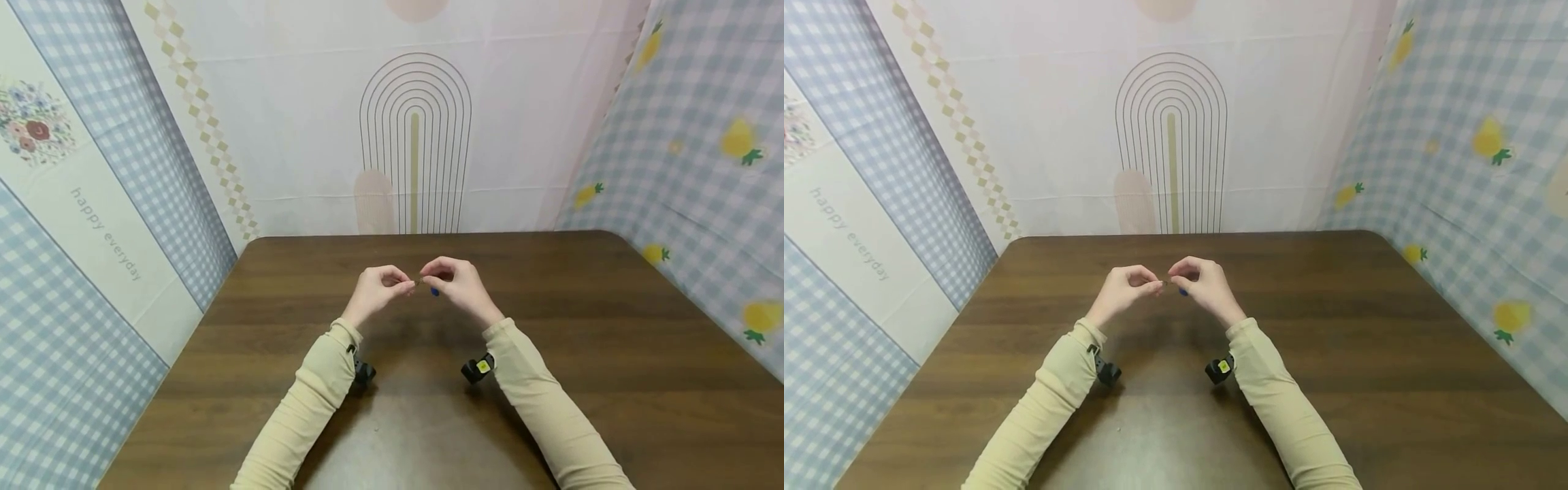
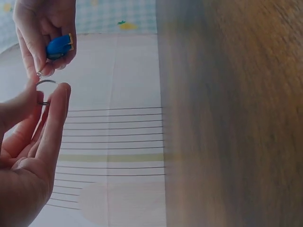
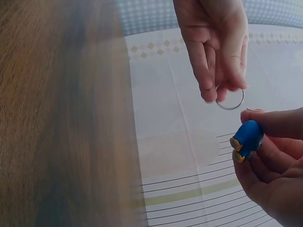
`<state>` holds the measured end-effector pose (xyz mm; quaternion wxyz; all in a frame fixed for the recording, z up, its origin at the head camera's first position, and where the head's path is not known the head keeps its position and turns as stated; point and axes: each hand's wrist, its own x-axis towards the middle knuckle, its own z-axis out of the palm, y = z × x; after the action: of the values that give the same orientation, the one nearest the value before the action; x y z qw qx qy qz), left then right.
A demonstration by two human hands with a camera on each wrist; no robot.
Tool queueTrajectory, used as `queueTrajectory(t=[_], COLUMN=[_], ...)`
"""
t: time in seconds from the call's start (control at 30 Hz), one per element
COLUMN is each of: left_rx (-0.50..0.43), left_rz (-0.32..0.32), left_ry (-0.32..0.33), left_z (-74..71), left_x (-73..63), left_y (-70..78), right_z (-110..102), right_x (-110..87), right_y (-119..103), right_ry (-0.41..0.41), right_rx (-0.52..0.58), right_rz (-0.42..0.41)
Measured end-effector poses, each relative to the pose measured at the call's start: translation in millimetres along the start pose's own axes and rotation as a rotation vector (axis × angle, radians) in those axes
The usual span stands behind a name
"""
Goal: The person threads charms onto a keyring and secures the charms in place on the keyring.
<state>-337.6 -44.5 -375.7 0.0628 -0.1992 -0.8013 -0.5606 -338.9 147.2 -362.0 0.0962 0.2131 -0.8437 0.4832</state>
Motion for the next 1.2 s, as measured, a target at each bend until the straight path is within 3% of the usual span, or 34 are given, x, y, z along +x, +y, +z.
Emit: queueTrajectory(t=[0.3, 0.5, 0.77, 0.9, 1.2], left_rx=[-0.199, -0.207, -0.291, -0.273, -0.171], left_rz=[-0.03, -0.051, -0.107, -0.1, 0.012], left_ry=[-0.03, 0.01, 0.006, -0.008, -0.082], left_z=[-2.0, -4.3, -3.6, -3.6, -2.8], left_x=[-0.1, 0.1, 0.4, -0.2, -0.5], left_y=[0.1, 2.4, 0.8, 1.5, 0.8], right_z=[0.3, 0.8, 2.0, 1.7, 0.6], right_x=[2.0, 1.7, 0.4, -0.4, -0.4], right_y=[2.7, 0.9, 1.2, 0.4, -3.2], right_ry=[-0.02, -0.027, -0.031, -0.03, -0.044], right_rx=[0.012, 0.018, 0.041, 0.057, 0.105], right_rz=[0.011, 0.016, 0.025, 0.033, 0.028])
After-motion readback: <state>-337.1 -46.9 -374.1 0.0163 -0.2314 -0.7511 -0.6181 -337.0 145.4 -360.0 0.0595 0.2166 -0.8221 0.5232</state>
